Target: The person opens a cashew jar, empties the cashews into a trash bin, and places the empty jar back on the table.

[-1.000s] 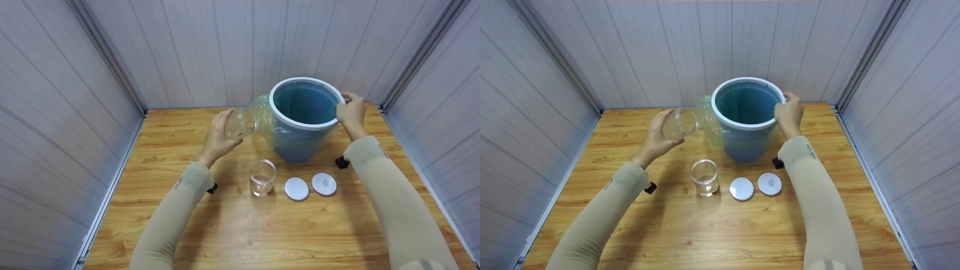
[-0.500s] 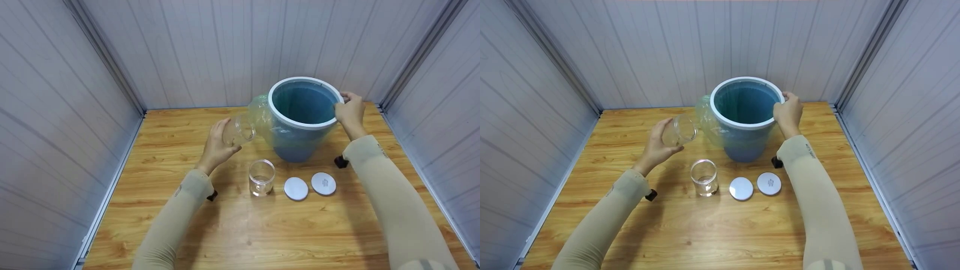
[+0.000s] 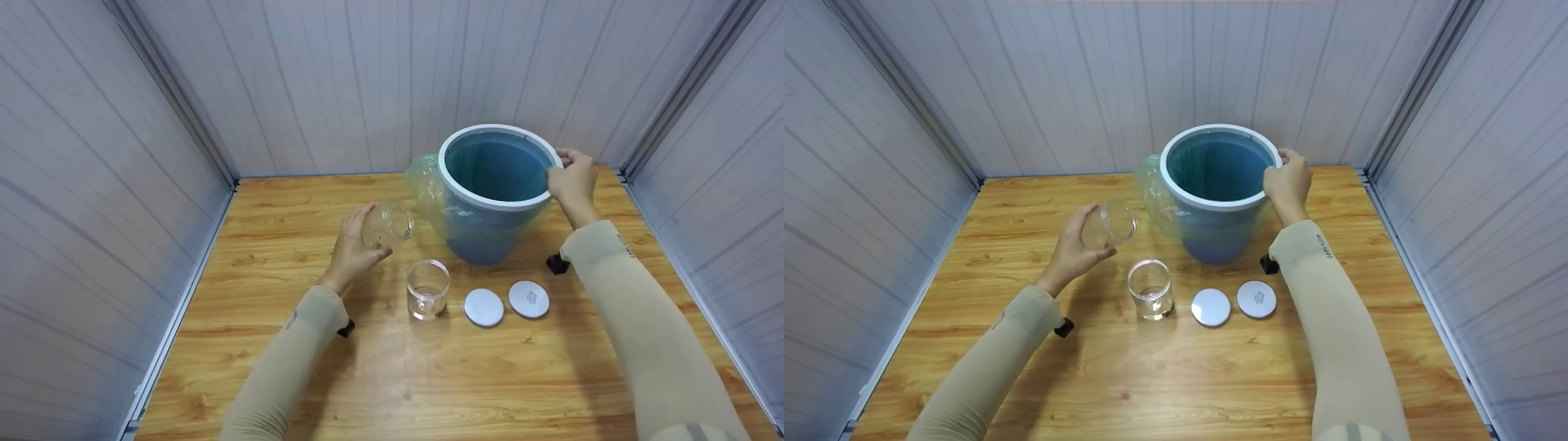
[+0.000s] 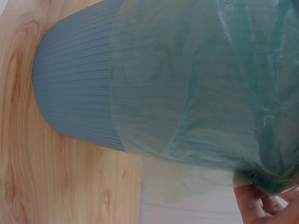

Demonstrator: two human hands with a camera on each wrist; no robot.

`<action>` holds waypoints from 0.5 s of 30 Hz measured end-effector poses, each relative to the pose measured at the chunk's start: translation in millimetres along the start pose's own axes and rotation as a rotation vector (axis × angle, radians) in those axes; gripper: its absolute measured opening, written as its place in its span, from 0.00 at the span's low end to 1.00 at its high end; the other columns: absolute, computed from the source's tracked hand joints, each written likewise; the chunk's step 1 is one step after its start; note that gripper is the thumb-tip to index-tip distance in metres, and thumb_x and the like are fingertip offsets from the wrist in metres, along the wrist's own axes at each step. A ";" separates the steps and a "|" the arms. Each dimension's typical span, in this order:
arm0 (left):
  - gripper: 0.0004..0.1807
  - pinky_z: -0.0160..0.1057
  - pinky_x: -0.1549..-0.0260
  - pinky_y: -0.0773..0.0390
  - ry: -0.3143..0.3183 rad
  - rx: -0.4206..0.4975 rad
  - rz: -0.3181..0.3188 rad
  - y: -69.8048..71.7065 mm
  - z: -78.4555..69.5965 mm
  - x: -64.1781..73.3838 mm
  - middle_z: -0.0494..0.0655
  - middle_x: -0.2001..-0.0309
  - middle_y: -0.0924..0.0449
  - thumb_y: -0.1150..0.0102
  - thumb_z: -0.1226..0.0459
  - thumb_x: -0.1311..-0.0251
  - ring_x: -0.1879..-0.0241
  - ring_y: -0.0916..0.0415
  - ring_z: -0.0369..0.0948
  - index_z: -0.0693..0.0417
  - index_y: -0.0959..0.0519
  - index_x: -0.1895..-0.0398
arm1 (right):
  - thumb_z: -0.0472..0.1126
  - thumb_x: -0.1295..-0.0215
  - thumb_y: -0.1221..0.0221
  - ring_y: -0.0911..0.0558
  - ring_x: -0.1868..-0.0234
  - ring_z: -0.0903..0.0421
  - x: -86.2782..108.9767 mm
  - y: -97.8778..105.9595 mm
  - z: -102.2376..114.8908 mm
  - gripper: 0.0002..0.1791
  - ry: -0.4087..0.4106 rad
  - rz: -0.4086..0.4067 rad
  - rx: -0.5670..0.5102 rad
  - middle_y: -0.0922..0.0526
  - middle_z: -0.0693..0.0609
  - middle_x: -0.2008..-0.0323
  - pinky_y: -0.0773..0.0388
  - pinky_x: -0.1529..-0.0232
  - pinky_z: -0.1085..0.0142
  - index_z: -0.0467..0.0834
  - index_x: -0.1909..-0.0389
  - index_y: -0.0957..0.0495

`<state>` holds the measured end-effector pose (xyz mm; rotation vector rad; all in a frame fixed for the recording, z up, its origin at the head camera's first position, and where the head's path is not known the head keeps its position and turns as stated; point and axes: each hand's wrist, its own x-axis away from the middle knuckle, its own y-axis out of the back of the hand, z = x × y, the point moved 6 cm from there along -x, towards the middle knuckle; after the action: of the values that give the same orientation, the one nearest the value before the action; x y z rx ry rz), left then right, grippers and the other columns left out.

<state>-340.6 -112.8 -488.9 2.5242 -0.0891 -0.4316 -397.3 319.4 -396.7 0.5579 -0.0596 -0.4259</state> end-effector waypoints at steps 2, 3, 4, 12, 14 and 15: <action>0.54 0.66 0.21 0.33 0.016 0.001 0.011 -2.7 2.8 2.0 0.56 0.24 0.30 0.15 0.69 0.51 0.22 0.35 0.58 0.55 0.33 0.19 | 0.30 0.28 0.48 0.20 0.40 0.45 -0.2 0.1 -0.6 0.31 -0.005 -0.002 0.004 0.18 0.35 0.37 0.17 0.31 0.51 0.37 0.24 0.26; 0.54 0.65 0.21 0.33 0.023 0.000 0.016 -4.0 4.3 2.9 0.56 0.24 0.30 0.15 0.69 0.51 0.22 0.35 0.58 0.55 0.33 0.19 | 0.30 0.28 0.48 0.20 0.40 0.45 -0.3 0.1 -0.9 0.31 -0.008 0.000 0.005 0.18 0.34 0.37 0.17 0.31 0.51 0.37 0.24 0.26; 0.54 0.65 0.21 0.34 0.031 -0.003 0.021 -5.2 5.7 3.7 0.56 0.23 0.30 0.15 0.69 0.51 0.22 0.35 0.58 0.55 0.33 0.19 | 0.30 0.27 0.48 0.20 0.39 0.44 -0.4 0.0 -1.3 0.31 -0.011 0.002 0.005 0.18 0.34 0.37 0.17 0.31 0.51 0.38 0.24 0.26; 0.54 0.65 0.19 0.38 0.066 -0.018 0.034 -12.1 15.6 9.0 0.57 0.20 0.34 0.15 0.67 0.49 0.18 0.39 0.59 0.55 0.34 0.18 | 0.31 0.25 0.48 0.20 0.38 0.43 0.1 -0.1 -2.6 0.31 -0.028 0.017 0.004 0.20 0.33 0.36 0.18 0.30 0.49 0.39 0.22 0.28; 0.54 0.65 0.18 0.38 0.082 -0.023 0.039 -13.8 18.6 11.0 0.58 0.19 0.35 0.16 0.66 0.49 0.18 0.40 0.59 0.55 0.34 0.18 | 0.31 0.25 0.48 0.20 0.37 0.42 -0.1 -0.3 -2.5 0.31 -0.031 0.021 0.006 0.20 0.33 0.35 0.18 0.30 0.49 0.39 0.21 0.29; 0.54 0.65 0.18 0.39 0.087 -0.021 0.042 -14.6 19.8 12.0 0.58 0.19 0.35 0.16 0.66 0.49 0.18 0.40 0.59 0.55 0.35 0.18 | 0.31 0.25 0.49 0.20 0.37 0.42 0.4 -0.4 -1.9 0.31 -0.031 0.023 0.003 0.20 0.33 0.35 0.18 0.30 0.49 0.39 0.21 0.29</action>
<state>-336.1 -113.0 -516.0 2.5114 -0.1032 -0.3038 -396.8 319.9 -398.6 0.5531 -0.0961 -0.4126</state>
